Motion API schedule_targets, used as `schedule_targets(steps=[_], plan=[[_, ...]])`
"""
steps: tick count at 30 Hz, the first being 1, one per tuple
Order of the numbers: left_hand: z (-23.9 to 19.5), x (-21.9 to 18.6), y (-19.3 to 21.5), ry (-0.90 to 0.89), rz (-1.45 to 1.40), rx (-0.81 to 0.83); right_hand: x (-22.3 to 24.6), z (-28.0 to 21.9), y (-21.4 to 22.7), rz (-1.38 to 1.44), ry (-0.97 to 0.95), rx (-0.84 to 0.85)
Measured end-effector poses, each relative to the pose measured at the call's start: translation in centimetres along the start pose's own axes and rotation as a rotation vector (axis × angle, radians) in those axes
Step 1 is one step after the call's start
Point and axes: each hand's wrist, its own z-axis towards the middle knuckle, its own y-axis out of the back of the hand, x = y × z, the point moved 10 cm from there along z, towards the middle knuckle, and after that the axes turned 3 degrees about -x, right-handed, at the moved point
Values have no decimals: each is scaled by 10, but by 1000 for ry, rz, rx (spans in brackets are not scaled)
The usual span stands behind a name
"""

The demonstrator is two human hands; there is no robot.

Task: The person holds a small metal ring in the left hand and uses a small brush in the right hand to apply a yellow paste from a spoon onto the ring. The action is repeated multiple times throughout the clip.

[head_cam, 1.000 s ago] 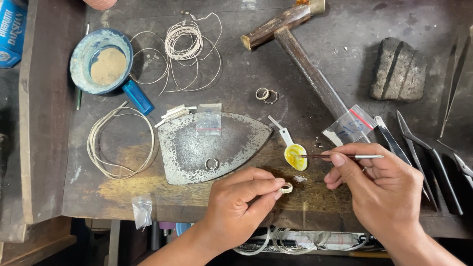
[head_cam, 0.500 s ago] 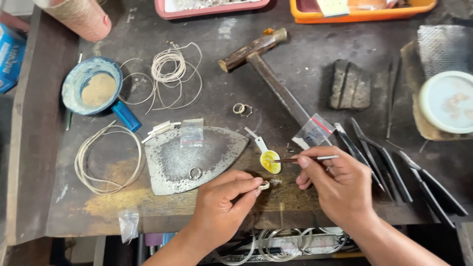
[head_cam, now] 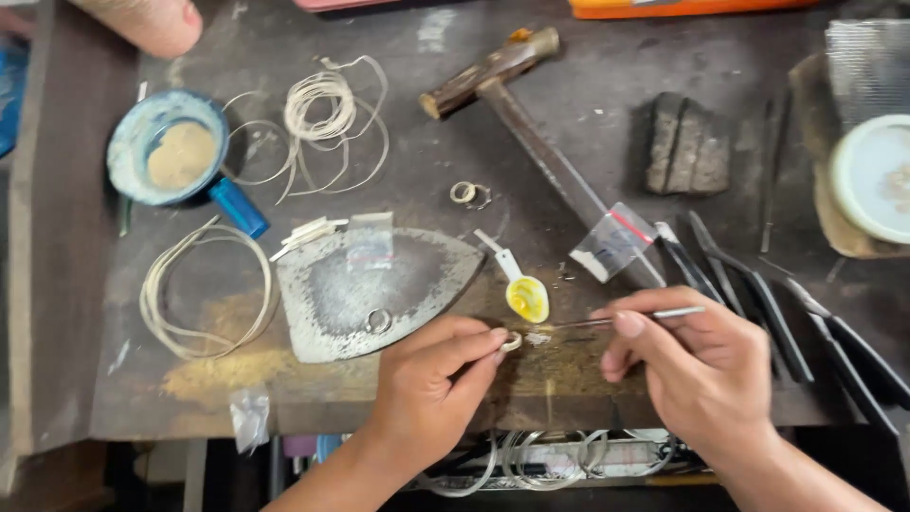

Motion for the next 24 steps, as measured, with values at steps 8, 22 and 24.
schedule_targets(steps=[8,22,24], plan=[[-6,1,0,-51,-13,-21,-14,-2,9,138,5,30],[-9,0,2,-81,-36,-37,-12,-3,4,123,17,26],[-5,-2,-1,-54,-27,-16,-9,-2,2,173,12,37]])
